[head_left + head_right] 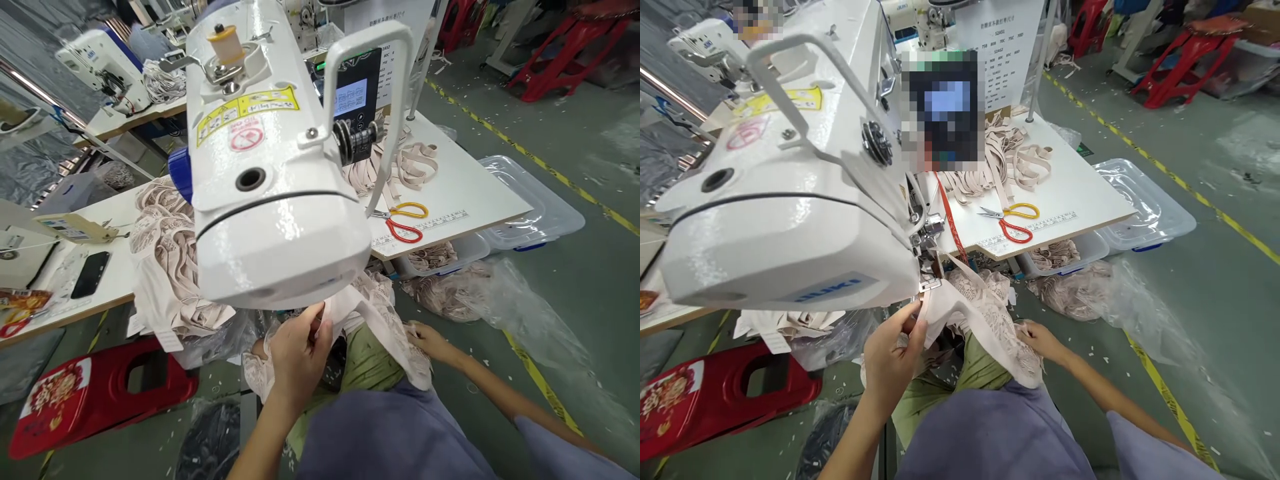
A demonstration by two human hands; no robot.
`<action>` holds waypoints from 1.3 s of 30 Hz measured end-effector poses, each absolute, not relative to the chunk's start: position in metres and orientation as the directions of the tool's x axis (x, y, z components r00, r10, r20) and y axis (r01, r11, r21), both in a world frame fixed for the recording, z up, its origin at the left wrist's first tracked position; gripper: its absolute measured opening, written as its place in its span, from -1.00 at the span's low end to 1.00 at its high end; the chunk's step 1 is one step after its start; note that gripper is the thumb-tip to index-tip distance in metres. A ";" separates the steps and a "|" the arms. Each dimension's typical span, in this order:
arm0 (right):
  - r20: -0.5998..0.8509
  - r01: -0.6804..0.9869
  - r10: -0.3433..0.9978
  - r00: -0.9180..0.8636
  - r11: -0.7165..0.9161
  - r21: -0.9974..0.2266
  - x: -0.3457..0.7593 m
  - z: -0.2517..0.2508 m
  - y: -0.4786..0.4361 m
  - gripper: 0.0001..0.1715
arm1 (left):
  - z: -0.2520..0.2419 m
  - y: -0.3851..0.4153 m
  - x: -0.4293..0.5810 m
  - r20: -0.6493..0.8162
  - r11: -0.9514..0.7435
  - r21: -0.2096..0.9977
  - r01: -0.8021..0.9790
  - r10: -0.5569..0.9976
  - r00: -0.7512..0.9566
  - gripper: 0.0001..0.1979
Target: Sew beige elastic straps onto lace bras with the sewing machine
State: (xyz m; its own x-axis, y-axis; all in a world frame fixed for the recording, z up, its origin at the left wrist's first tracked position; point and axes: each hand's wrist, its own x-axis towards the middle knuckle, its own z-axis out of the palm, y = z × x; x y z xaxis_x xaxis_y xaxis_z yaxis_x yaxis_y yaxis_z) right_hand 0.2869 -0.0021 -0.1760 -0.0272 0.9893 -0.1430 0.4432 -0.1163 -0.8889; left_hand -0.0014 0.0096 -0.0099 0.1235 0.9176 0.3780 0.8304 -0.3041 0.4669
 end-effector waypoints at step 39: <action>-0.223 0.659 0.966 -0.133 -0.082 -0.747 0.260 0.000 0.178 -0.72 | -0.031 -0.002 0.009 -0.339 0.273 0.916 0.295 0.919 0.202 -0.49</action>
State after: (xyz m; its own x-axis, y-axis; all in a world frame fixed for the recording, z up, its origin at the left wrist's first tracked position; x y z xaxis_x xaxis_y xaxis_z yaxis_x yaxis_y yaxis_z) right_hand 0.2597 0.1784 0.0002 -0.1326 0.9657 -0.2233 0.6594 -0.0822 -0.7473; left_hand 0.0095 -0.0021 -0.0312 0.2020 0.9189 -0.3388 0.2948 0.2728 0.9158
